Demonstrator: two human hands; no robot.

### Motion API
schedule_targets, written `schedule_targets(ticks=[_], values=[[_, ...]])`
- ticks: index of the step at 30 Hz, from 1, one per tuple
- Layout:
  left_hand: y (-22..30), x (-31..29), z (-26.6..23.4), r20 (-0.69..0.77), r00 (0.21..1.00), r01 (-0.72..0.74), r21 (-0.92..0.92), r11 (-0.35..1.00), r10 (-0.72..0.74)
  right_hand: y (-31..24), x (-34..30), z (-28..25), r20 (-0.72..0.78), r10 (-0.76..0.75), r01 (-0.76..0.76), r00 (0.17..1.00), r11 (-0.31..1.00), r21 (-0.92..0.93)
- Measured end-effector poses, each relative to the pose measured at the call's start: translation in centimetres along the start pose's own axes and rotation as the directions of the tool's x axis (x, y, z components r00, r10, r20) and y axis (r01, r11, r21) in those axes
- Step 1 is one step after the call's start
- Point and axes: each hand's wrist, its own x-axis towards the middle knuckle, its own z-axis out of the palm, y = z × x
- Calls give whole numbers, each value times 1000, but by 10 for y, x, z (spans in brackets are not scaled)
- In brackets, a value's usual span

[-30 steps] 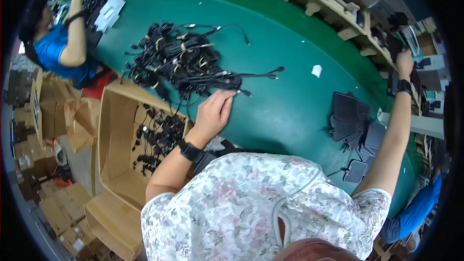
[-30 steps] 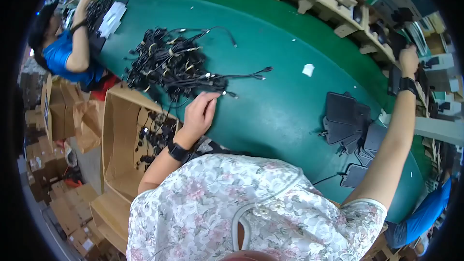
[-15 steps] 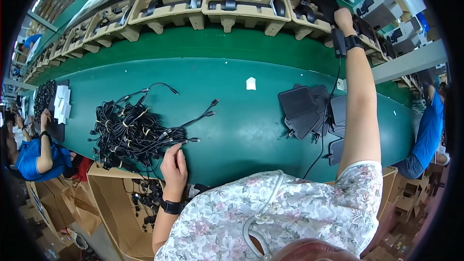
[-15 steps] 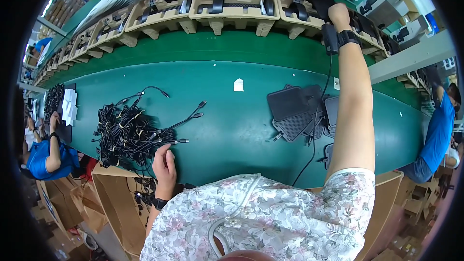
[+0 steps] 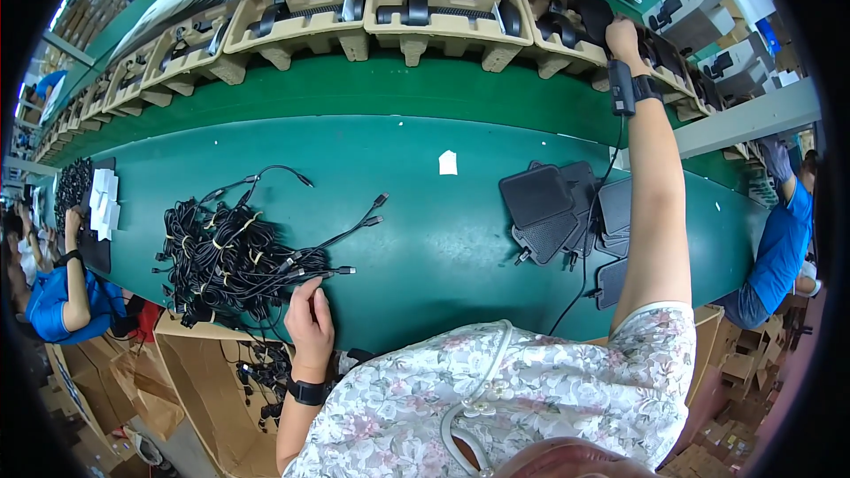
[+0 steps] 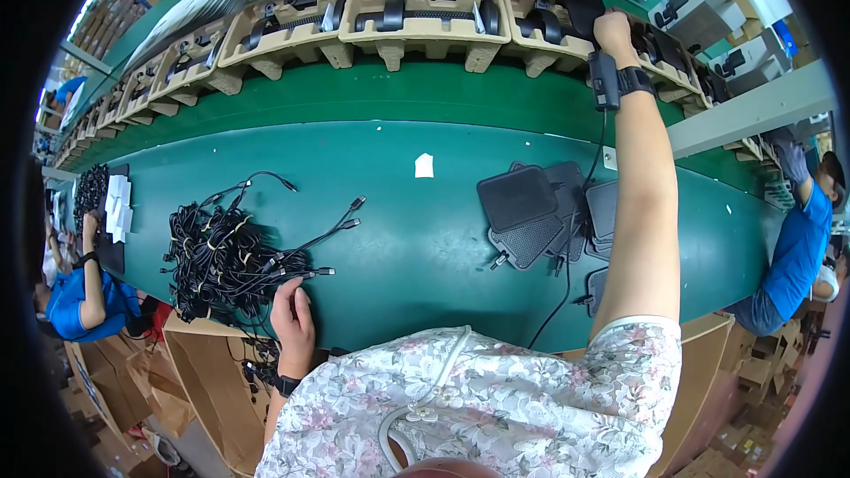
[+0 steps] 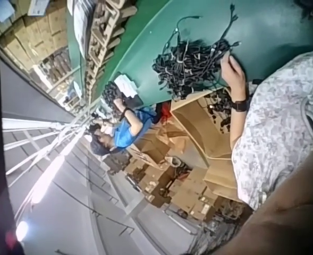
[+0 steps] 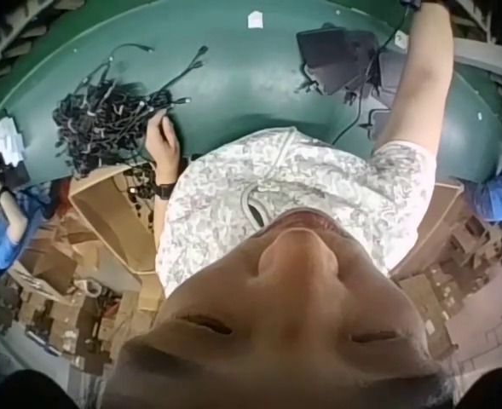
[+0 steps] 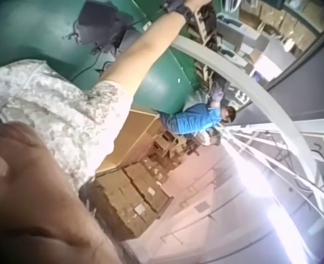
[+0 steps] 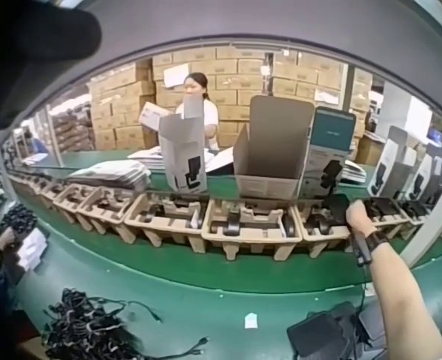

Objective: The person picks up a cable from a pile, wraps it around a small black pad, and places the assembly into a cardboard tray. They also reach into a large box to retrieve more black pads, placing them on the table before continuing to wrap cables around the pads and traying them.

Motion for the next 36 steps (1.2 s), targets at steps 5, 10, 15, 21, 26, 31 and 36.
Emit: schedule_targets(ticks=[5,10,15,21,26,31,36], values=[[6,1,-1,-32,999,-15,28,1000,16,-27,-32,-39,109,-85,108,990,969,-223],[12,5,-3,-61,998,7,11,1000,-6,-17,-33,-45,232,-188,276,954,852,-444],[10,4,-6,-103,995,-1,-8,1000,0,-16,-21,-40,71,42,-9,997,912,-410],[9,4,-8,-86,996,-31,-89,996,23,-55,-42,-44,-165,-220,83,961,804,-588],[8,2,-14,-38,999,18,-132,991,-23,-256,-190,-96,-254,-715,749,651,660,63],[1,-2,-8,-114,992,-66,-168,984,47,-391,-344,-120,-272,-927,781,260,36,623],[-2,-1,0,-122,990,-81,-127,989,66,-453,-423,-104,-296,-945,649,141,-137,749]])
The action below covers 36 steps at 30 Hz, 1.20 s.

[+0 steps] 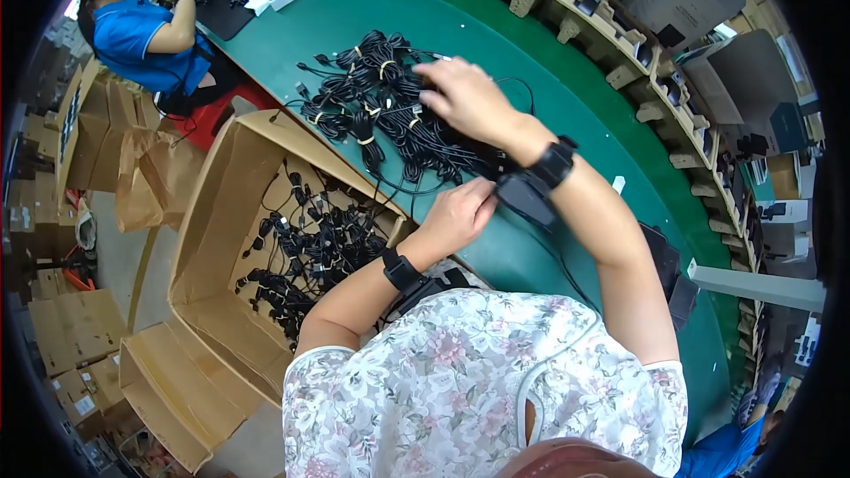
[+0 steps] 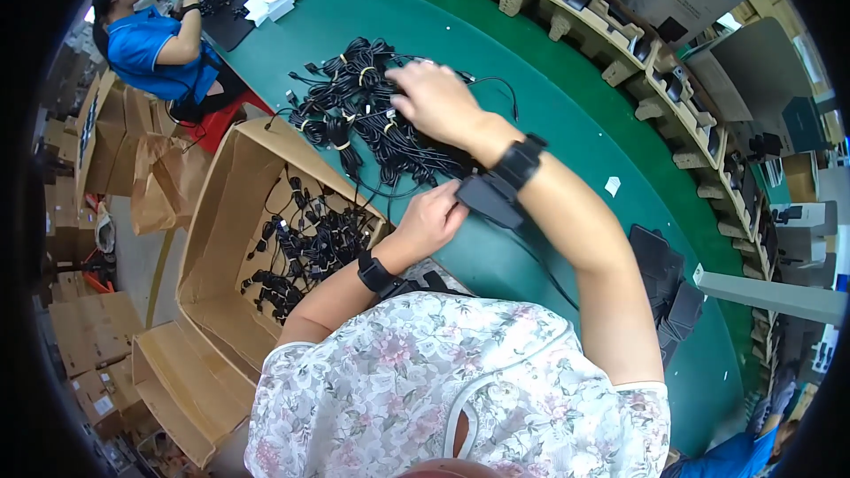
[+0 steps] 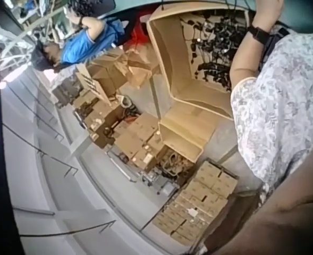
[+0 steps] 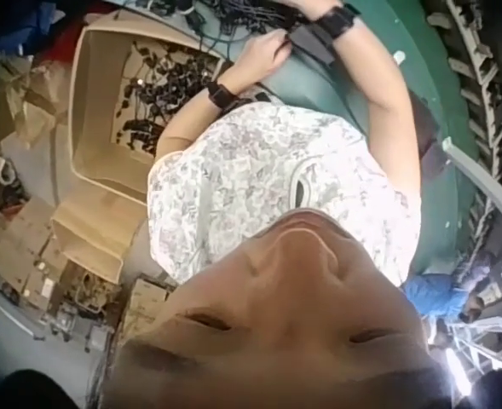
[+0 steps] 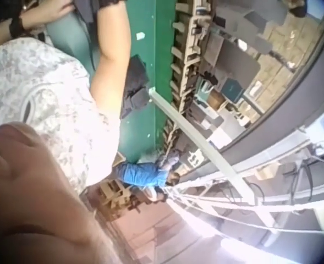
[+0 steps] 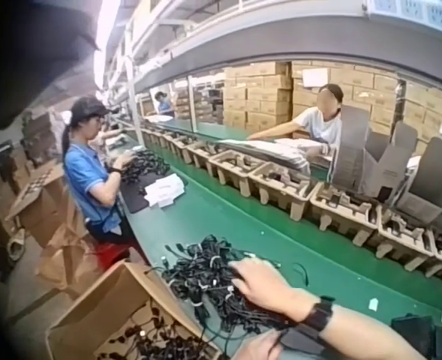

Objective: The person picks up a cable from a pile, wraps it around a small black pad, and places the assembly into a cardboard tray. They also reach into a large box to retrieve more black pads, placing them on the table before continuing to wrap cables around the pads and traying them.

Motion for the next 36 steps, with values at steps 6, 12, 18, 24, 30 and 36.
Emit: schedule_targets(ticks=[6,12,18,24,30,36], values=[[3,3,-3,-27,997,-70,-33,997,69,8,-5,-6,284,303,-303,910,952,-44],[39,42,-12,652,755,508,-509,695,-75,10,-39,-61,201,647,-513,736,339,788],[49,87,6,660,752,650,-742,165,6,-9,-97,-132,166,663,-243,730,25,970],[48,95,34,710,699,671,-606,426,-91,-27,-156,-188,83,708,-191,701,74,979],[67,102,48,59,935,-310,-336,889,349,-52,-183,-218,76,813,-484,577,265,834],[90,117,80,590,784,467,-766,442,193,-56,-190,-208,104,779,-323,618,131,937]])
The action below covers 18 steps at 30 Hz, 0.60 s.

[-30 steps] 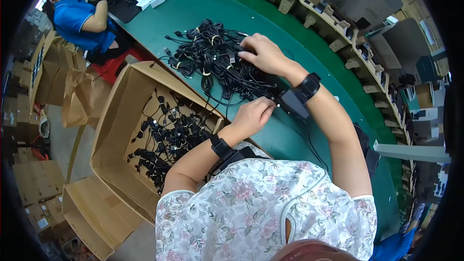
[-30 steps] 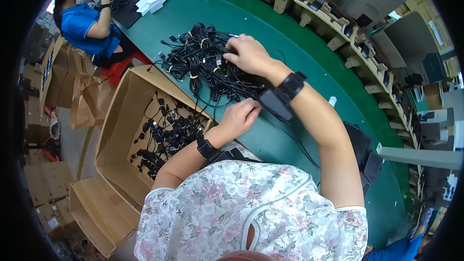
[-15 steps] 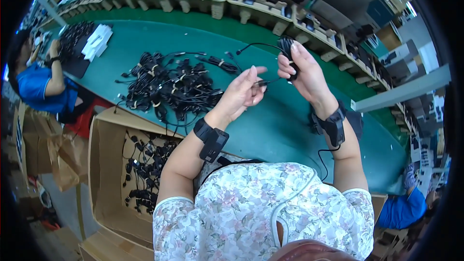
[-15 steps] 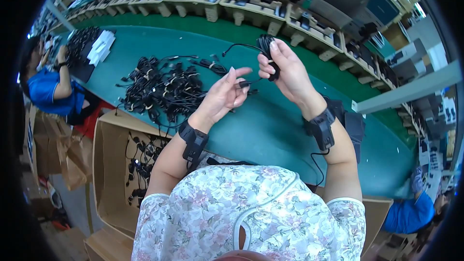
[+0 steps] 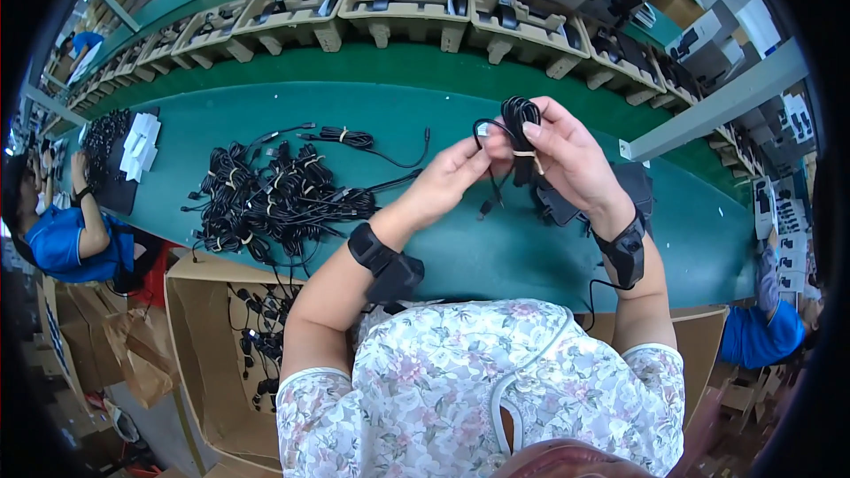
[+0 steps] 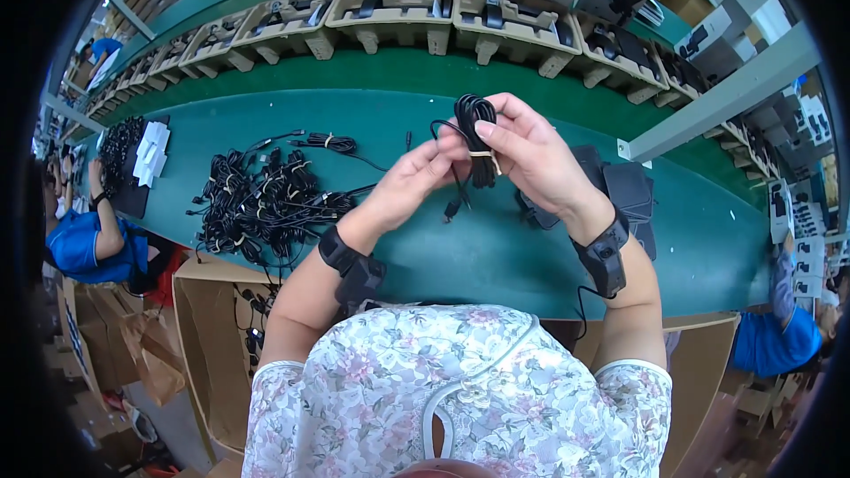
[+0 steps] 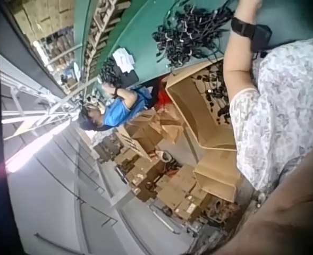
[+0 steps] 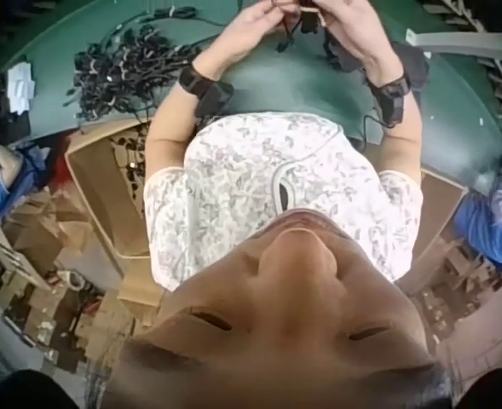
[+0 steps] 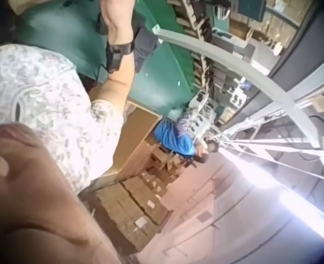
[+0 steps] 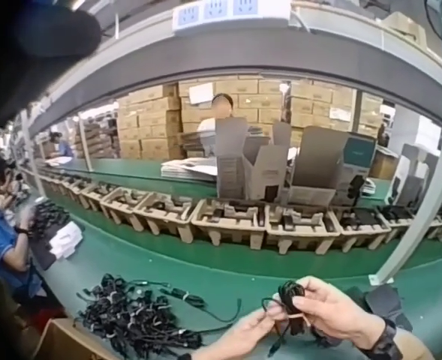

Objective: The person picks up a cable from a pile, wraps it around a small black pad, and places the assembly into a cardboard tray. They also reach into a large box to retrieve more black pads, placing them on the table before continuing to wrap cables around the pads and traying them.

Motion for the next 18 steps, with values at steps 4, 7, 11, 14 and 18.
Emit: schedule_targets(ticks=[4,7,11,14,18], values=[[-9,-4,20,160,970,228,-319,920,-185,11,0,-16,-165,-148,85,975,938,-337],[-13,1,24,218,944,295,-225,929,-247,10,0,-22,344,-690,213,637,-272,-939],[-25,4,3,286,859,455,-48,889,-424,20,-21,-30,542,-277,479,793,-266,-837],[-32,5,-1,398,751,590,-43,807,-527,27,-34,-44,493,-89,478,865,-149,-866],[-31,4,4,294,848,469,-31,883,-440,0,-31,-60,241,-108,239,964,-33,-970]])
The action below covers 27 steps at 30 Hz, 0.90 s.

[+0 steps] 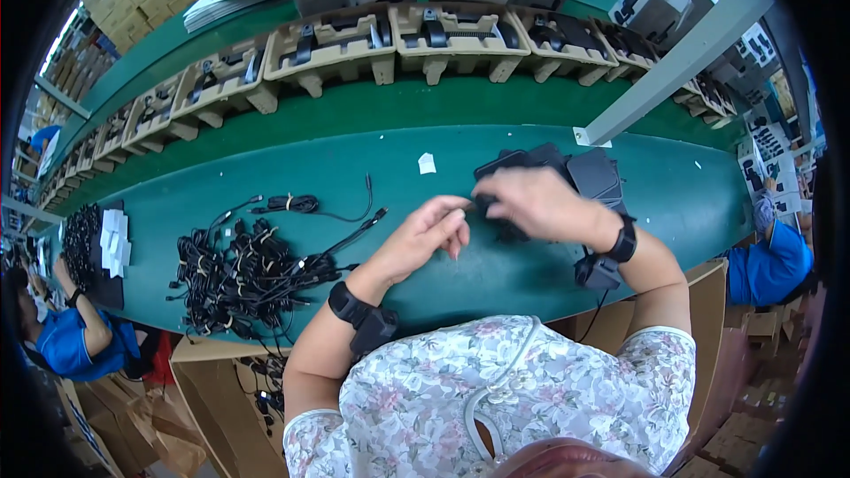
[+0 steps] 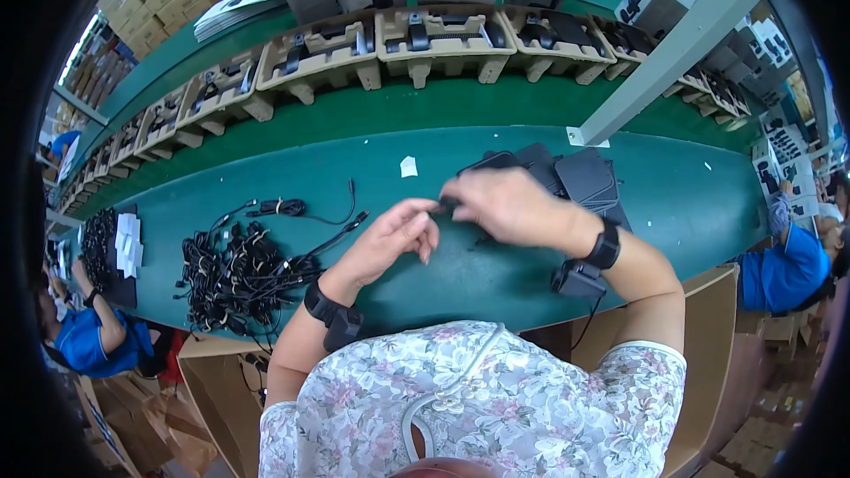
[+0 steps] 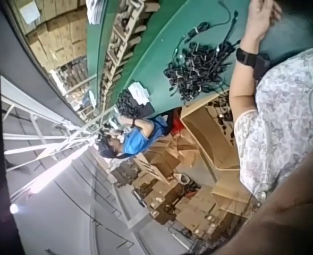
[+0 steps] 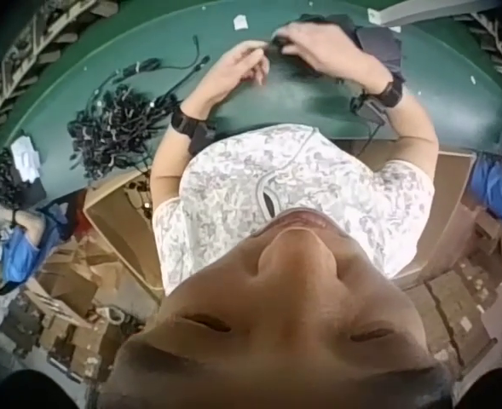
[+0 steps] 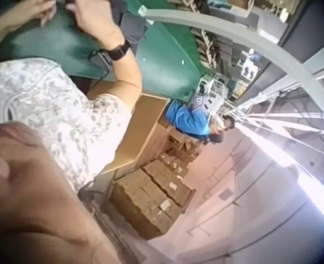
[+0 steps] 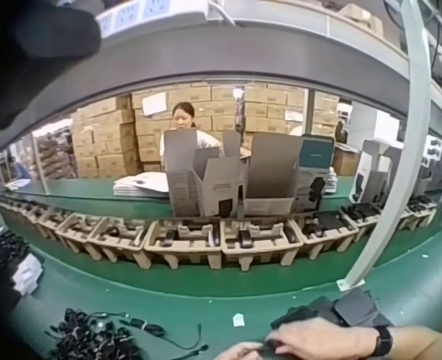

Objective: The person picks up a cable from a pile, wraps it around a small black pad, and places the assembly into a cardboard tray. They also reach into a large box to retrieve more black pads, placing them on the table before continuing to wrap cables around the pads and traying them.

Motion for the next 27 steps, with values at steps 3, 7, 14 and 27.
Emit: schedule_targets(ticks=[3,7,14,27], values=[[-7,0,-13,-394,870,-184,302,935,298,53,13,-38,-341,166,-227,925,963,-147],[-31,-16,-34,-469,707,-57,708,704,529,145,39,-102,-494,386,-593,779,710,-380],[-45,-27,-46,-399,628,-95,813,575,668,237,83,-106,-242,536,-541,809,519,-662],[-46,-31,-50,-432,633,-67,796,601,643,291,132,-42,-284,622,-653,730,511,-559]])
